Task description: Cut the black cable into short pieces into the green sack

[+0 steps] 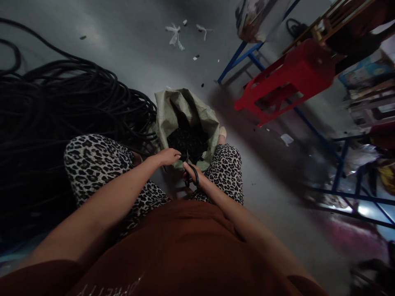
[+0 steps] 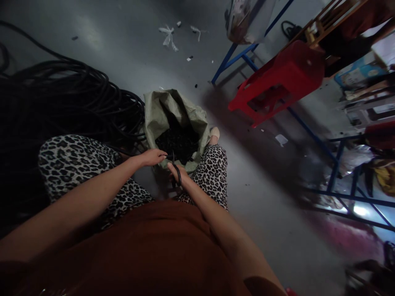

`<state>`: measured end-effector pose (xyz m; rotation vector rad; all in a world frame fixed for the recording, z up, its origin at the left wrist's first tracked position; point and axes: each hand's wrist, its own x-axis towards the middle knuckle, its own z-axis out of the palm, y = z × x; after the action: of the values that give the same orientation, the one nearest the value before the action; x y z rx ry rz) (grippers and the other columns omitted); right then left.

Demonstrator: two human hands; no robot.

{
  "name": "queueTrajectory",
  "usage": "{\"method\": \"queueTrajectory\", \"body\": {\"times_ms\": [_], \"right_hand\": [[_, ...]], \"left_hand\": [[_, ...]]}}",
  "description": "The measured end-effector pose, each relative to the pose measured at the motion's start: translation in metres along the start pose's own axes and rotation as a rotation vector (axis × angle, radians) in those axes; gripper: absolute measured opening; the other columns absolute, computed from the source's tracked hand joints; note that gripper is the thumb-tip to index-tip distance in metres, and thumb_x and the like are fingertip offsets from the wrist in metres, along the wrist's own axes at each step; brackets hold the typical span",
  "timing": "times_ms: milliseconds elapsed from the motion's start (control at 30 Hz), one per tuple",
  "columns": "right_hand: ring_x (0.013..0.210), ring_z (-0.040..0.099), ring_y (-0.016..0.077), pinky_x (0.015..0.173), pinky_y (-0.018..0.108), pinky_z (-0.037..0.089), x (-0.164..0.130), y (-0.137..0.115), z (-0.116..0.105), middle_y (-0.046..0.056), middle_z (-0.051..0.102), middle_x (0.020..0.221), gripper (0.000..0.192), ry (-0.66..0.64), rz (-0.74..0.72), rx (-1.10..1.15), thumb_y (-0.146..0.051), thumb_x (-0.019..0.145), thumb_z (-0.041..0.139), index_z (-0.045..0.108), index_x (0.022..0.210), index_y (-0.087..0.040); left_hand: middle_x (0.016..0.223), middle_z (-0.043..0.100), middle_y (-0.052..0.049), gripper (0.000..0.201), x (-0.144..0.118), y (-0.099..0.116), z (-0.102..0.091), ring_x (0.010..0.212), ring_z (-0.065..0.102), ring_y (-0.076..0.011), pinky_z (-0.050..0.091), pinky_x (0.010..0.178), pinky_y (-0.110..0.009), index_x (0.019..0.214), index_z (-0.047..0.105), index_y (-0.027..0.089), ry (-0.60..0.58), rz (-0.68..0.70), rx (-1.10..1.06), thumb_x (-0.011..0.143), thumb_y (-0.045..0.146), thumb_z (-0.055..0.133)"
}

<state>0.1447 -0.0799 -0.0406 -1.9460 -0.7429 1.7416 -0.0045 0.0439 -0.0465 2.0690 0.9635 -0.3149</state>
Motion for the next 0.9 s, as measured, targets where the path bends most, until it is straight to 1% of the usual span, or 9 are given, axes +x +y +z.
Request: {"method": "queueTrajectory", "body": {"times_ms": [200,367,533,733,900], "right_hand": [[0.051,0.062,0.0138,0.045,0.021,0.047,0.0,0.001,-0.001,0.002,0.064,0.065,0.043,-0.022,-0.005,-0.019,-0.056,0.089,0.05,0.056,0.098,-0.014],[0.057,0.065,0.0153,0.05,0.022,0.05,0.005,0.007,-0.002,0.004,0.065,0.069,0.044,-0.024,-0.024,-0.007,-0.056,0.088,0.051,0.057,0.099,-0.014],[0.057,0.065,0.0158,0.052,0.023,0.05,0.01,0.012,-0.002,0.004,0.066,0.069,0.046,-0.036,-0.032,-0.026,-0.058,0.088,0.05,0.058,0.1,-0.014],[0.059,0.066,0.0158,0.052,0.022,0.049,0.007,0.008,-0.003,0.005,0.066,0.072,0.047,-0.032,-0.012,-0.05,-0.058,0.087,0.051,0.058,0.103,-0.014],[0.062,0.067,0.0165,0.052,0.022,0.049,0.006,0.006,-0.003,0.006,0.067,0.074,0.044,-0.037,-0.005,-0.075,-0.055,0.09,0.049,0.058,0.102,-0.014]], "left_hand": [[0.097,0.073,-0.002,0.036,-0.003,0.003,-0.003,0.087,0.064,-0.0168,0.045,0.072,-0.021,0.108,0.07,0.022,0.003,-0.01,-0.015,0.088,0.032,0.041],[0.098,0.073,-0.003,0.036,-0.002,0.003,-0.003,0.085,0.063,-0.017,0.044,0.07,-0.022,0.107,0.07,0.021,0.011,-0.001,-0.013,0.088,0.03,0.04],[0.091,0.073,-0.002,0.036,-0.003,0.004,-0.004,0.081,0.063,-0.0167,0.043,0.068,-0.021,0.106,0.07,0.021,0.012,-0.003,-0.032,0.087,0.03,0.041],[0.1,0.072,-0.003,0.037,-0.003,0.004,-0.003,0.089,0.064,-0.0181,0.044,0.071,-0.022,0.107,0.07,0.021,0.018,-0.002,-0.001,0.087,0.03,0.04],[0.103,0.072,-0.003,0.037,-0.001,0.001,0.0,0.092,0.064,-0.0184,0.045,0.073,-0.022,0.11,0.069,0.023,0.002,0.001,0.002,0.088,0.031,0.04]]}}
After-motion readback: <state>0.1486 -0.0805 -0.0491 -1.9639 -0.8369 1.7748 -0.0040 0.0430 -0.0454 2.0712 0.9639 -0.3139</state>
